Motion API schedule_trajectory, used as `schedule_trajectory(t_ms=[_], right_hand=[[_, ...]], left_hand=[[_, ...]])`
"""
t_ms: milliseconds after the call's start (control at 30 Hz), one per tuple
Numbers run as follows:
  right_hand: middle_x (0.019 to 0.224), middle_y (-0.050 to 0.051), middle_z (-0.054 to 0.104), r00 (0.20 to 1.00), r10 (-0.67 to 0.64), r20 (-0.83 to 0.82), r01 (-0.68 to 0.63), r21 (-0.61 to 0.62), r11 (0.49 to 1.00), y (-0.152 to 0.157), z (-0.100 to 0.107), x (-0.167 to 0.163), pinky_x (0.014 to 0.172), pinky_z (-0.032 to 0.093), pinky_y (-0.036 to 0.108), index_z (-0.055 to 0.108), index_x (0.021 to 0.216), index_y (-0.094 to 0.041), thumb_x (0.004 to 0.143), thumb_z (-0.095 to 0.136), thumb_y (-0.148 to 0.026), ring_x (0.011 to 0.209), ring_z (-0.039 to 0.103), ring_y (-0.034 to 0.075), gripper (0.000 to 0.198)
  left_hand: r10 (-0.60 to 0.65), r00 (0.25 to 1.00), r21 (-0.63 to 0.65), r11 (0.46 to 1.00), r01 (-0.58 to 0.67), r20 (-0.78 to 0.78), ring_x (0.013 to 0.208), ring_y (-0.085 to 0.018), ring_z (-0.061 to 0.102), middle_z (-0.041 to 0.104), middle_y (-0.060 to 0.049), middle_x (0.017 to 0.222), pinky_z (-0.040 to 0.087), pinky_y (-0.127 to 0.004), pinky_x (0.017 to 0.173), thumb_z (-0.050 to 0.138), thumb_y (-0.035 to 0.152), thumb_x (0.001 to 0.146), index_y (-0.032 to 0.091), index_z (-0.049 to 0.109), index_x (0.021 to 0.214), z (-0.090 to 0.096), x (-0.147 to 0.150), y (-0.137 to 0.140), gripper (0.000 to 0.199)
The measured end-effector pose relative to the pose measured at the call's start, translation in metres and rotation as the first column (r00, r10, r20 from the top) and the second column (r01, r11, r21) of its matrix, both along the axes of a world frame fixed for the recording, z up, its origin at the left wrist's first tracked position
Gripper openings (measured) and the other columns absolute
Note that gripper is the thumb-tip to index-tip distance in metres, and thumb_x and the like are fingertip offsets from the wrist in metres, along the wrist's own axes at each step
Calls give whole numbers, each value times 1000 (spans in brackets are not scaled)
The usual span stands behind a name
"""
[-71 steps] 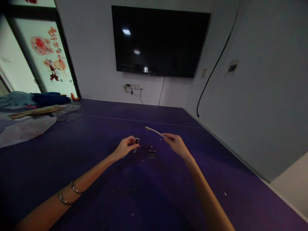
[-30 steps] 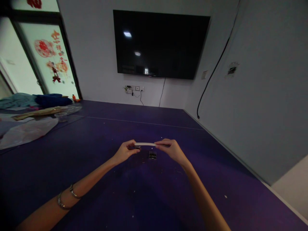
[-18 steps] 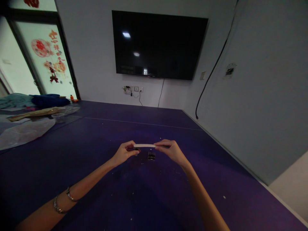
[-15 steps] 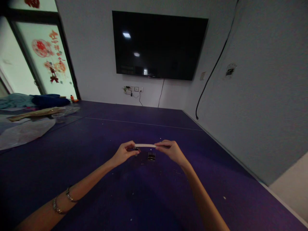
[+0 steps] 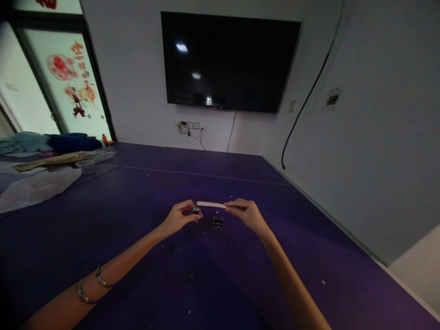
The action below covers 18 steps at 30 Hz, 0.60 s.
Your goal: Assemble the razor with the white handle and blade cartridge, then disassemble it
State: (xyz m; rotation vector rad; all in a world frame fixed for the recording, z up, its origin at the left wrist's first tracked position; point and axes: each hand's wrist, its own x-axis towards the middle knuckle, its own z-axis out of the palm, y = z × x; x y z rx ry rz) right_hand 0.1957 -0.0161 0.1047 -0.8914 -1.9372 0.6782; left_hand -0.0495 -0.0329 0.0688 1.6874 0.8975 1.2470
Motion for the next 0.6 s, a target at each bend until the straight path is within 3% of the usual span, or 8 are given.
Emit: schedule_trajectory(t_ms=[200, 600], right_hand=[[84, 6, 69, 998, 57, 4, -57, 4, 998, -1, -1, -1, 68, 47, 29, 72, 87, -22, 72, 65, -35, 77, 61, 18, 22], [82, 5, 68, 999, 23, 26, -24, 56, 998, -7, 6, -3, 67, 46, 29, 72, 87, -22, 73, 64, -33, 75, 61, 17, 19]], left_hand=[[16, 1000, 1, 1000, -16, -25, 69, -13, 58, 62, 0, 70, 46, -27, 66, 68, 27, 66, 15, 54, 69, 3, 1, -3, 19], [-18, 1000, -6, 1000, 18, 4, 65, -11, 56, 61, 0, 70, 45, -27, 65, 69, 25, 66, 15, 52, 69, 5, 1, -5, 19]])
